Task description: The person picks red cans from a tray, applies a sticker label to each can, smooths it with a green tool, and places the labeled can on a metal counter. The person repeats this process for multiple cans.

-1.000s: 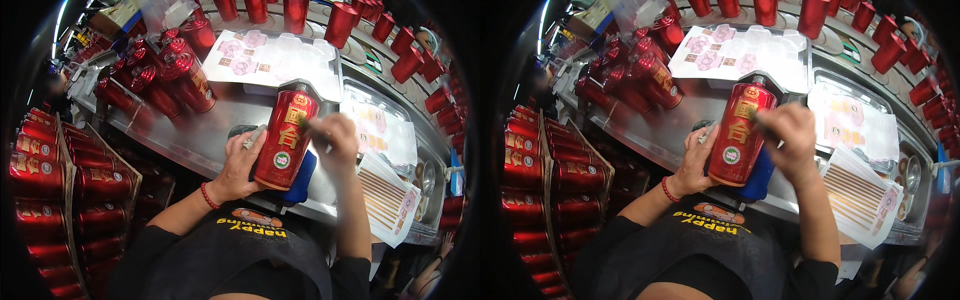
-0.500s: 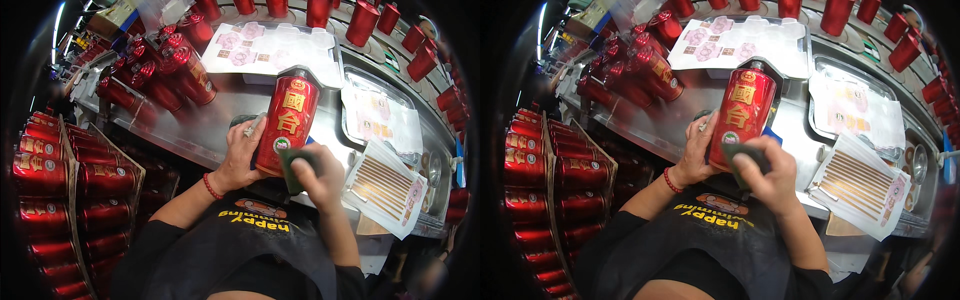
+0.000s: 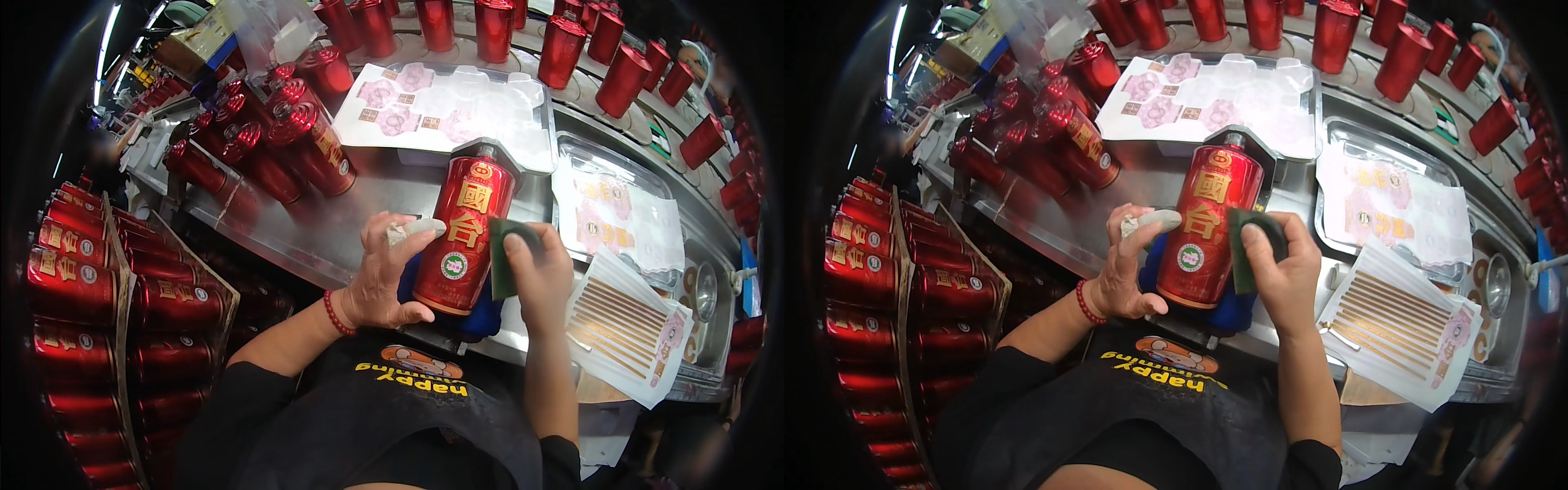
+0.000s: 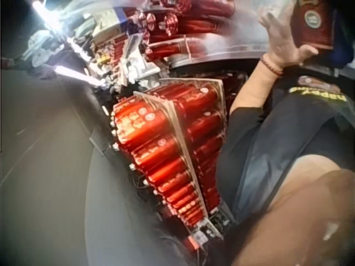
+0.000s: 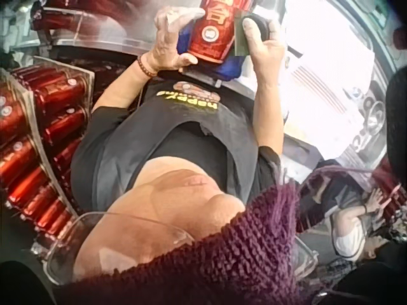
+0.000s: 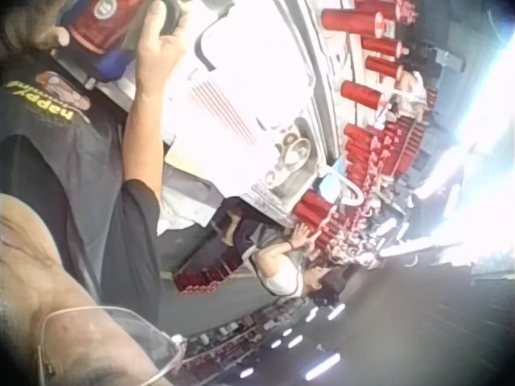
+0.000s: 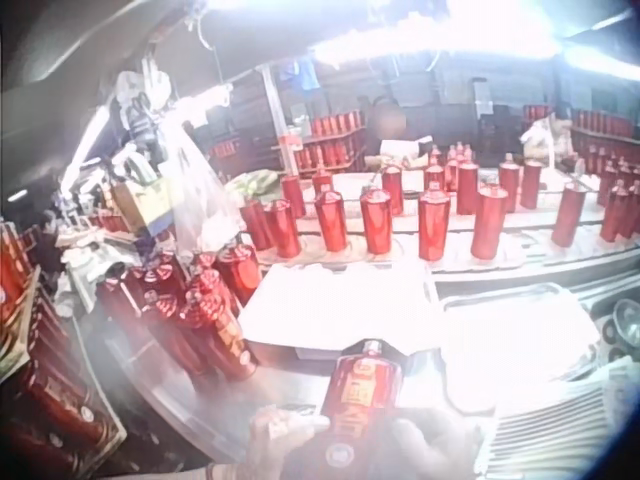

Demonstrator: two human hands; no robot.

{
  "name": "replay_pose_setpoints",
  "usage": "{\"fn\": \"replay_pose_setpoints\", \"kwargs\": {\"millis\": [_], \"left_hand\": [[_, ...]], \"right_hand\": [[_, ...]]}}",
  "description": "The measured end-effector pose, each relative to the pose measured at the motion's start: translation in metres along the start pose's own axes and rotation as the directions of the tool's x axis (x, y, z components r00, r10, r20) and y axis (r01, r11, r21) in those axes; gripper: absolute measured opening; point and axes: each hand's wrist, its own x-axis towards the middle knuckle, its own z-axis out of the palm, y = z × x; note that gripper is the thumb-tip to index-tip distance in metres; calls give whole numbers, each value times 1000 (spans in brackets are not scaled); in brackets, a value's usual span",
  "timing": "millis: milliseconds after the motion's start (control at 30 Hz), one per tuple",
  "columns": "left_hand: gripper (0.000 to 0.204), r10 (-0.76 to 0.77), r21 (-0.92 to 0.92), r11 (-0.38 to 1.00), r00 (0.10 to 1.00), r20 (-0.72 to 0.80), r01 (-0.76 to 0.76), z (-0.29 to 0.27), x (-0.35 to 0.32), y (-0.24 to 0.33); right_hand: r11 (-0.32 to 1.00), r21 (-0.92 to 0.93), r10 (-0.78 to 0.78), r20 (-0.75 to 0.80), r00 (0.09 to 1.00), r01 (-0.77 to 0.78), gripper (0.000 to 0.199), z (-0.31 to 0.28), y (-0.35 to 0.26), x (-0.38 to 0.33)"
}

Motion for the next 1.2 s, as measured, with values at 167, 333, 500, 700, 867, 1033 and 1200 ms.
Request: {"fn": "replay_pose_setpoints", "kwargs": {"millis": [167, 333, 500, 700, 867, 1033, 1200], "left_hand": [[78, 78, 14, 997, 997, 8, -78, -15, 23, 3], [70, 133, 129, 981, 986, 99, -145, -12, 37, 2], [65, 154, 150, 973, 979, 133, -173, -19, 43, -3], [57, 331, 187, 907, 912, 243, -379, -20, 80, 2], [54, 359, 206, 878, 879, 313, -432, -15, 81, -6], [56, 331, 123, 919, 903, 272, -374, -13, 95, -12], [58, 303, 72, 944, 931, 204, -323, -4, 106, -23]], "right_hand": [[963, 256, 109, -66, 992, -89, 18, 8, -3, -2], [982, 165, 93, -7, 996, -91, 20, 14, 15, 3], [958, 245, 153, -5, 988, -147, 20, 13, 22, 3], [957, 258, 145, -25, 989, -134, 20, 14, 25, 2], [959, 252, 144, -50, 988, -127, 20, 12, 27, -1], [929, 332, 188, -43, 981, -163, 18, 10, 29, -5], [913, 359, 214, -23, 977, -192, 18, 8, 27, -7]]}}
